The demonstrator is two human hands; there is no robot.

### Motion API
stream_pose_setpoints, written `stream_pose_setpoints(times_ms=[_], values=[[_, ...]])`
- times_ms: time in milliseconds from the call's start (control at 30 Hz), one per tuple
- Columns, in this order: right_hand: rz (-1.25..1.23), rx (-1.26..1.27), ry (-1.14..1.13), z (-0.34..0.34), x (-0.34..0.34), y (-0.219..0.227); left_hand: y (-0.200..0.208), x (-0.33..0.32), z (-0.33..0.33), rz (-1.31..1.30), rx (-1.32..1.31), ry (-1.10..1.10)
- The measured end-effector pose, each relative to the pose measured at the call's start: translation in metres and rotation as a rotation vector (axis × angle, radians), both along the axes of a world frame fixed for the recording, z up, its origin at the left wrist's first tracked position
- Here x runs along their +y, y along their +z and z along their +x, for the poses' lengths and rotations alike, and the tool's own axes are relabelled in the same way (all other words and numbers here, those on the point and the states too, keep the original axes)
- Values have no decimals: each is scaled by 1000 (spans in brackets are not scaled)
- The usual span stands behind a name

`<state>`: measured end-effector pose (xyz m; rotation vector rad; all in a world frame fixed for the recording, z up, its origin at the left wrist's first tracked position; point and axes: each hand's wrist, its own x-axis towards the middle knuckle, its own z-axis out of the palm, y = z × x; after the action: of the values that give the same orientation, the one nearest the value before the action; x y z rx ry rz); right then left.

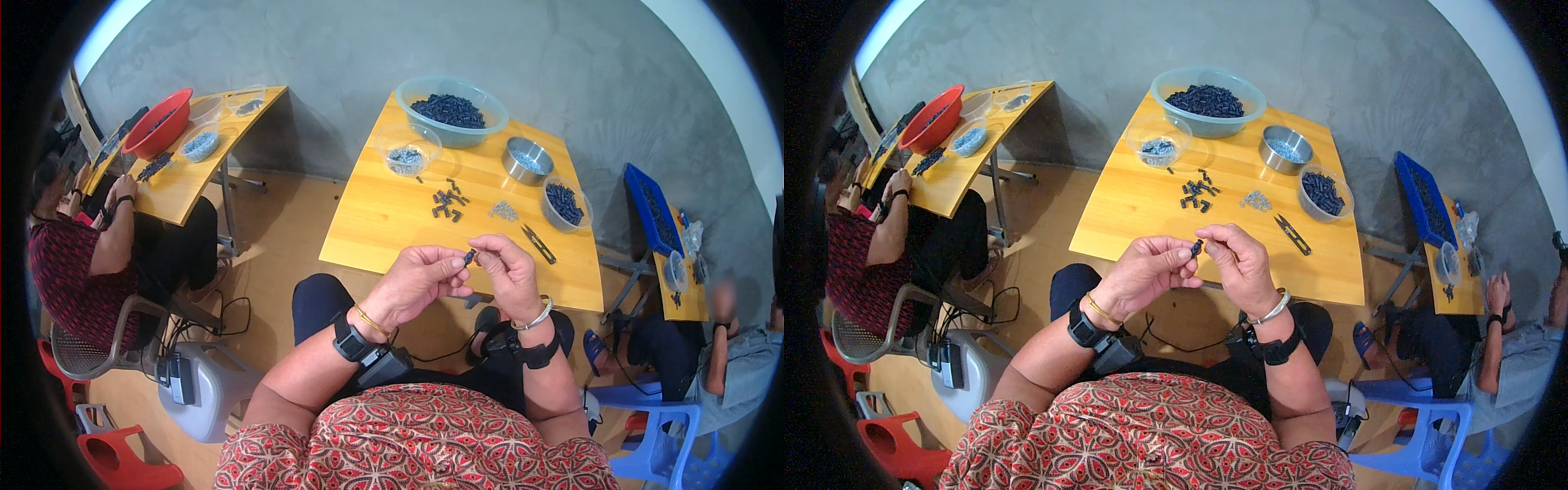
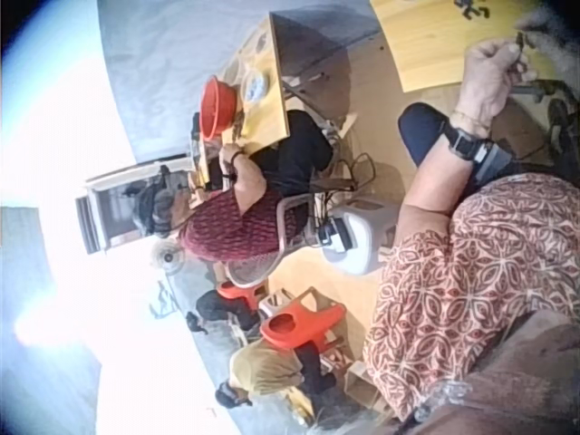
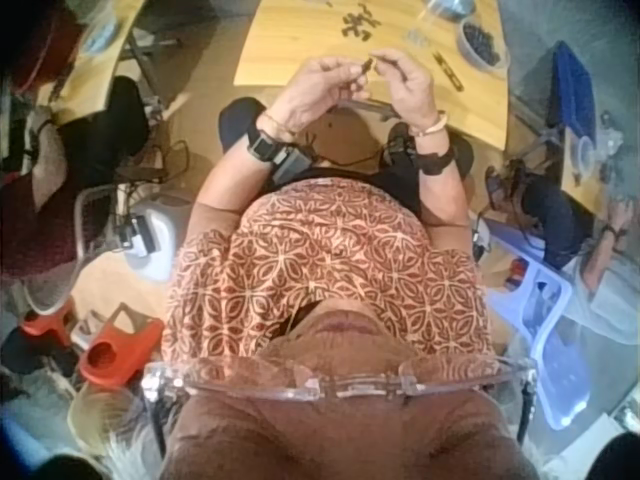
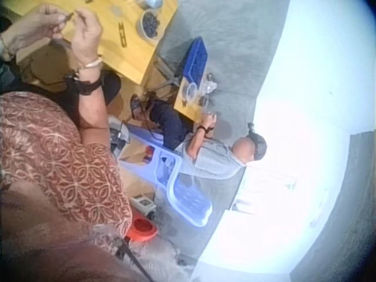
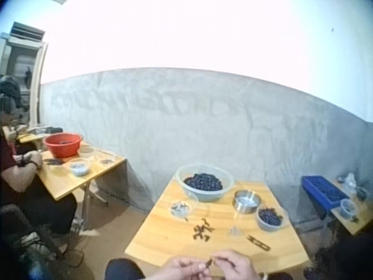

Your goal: The person is assembling small black plastic or rubber parts by fitting them together at a table.

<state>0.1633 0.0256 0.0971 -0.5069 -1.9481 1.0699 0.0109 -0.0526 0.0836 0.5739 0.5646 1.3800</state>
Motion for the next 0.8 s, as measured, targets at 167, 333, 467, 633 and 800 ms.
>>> stream_pose_setpoints(times_ms=[167,333,467,633,800], values=[[40,-10,19,-1,3,-3,-1,1,1,20,3,-31],[-17,-27,7,-2,2,1,6,3,5,-5,9,-17],[57,-51,-8,0,4,3,3,4,5,-4,-17,-13],[80,-251,-301,49,69,-19,-2,6,0,-10,-66,-20],[-7,-256,-483,59,85,-31,-16,25,7,-18,-95,-51]])
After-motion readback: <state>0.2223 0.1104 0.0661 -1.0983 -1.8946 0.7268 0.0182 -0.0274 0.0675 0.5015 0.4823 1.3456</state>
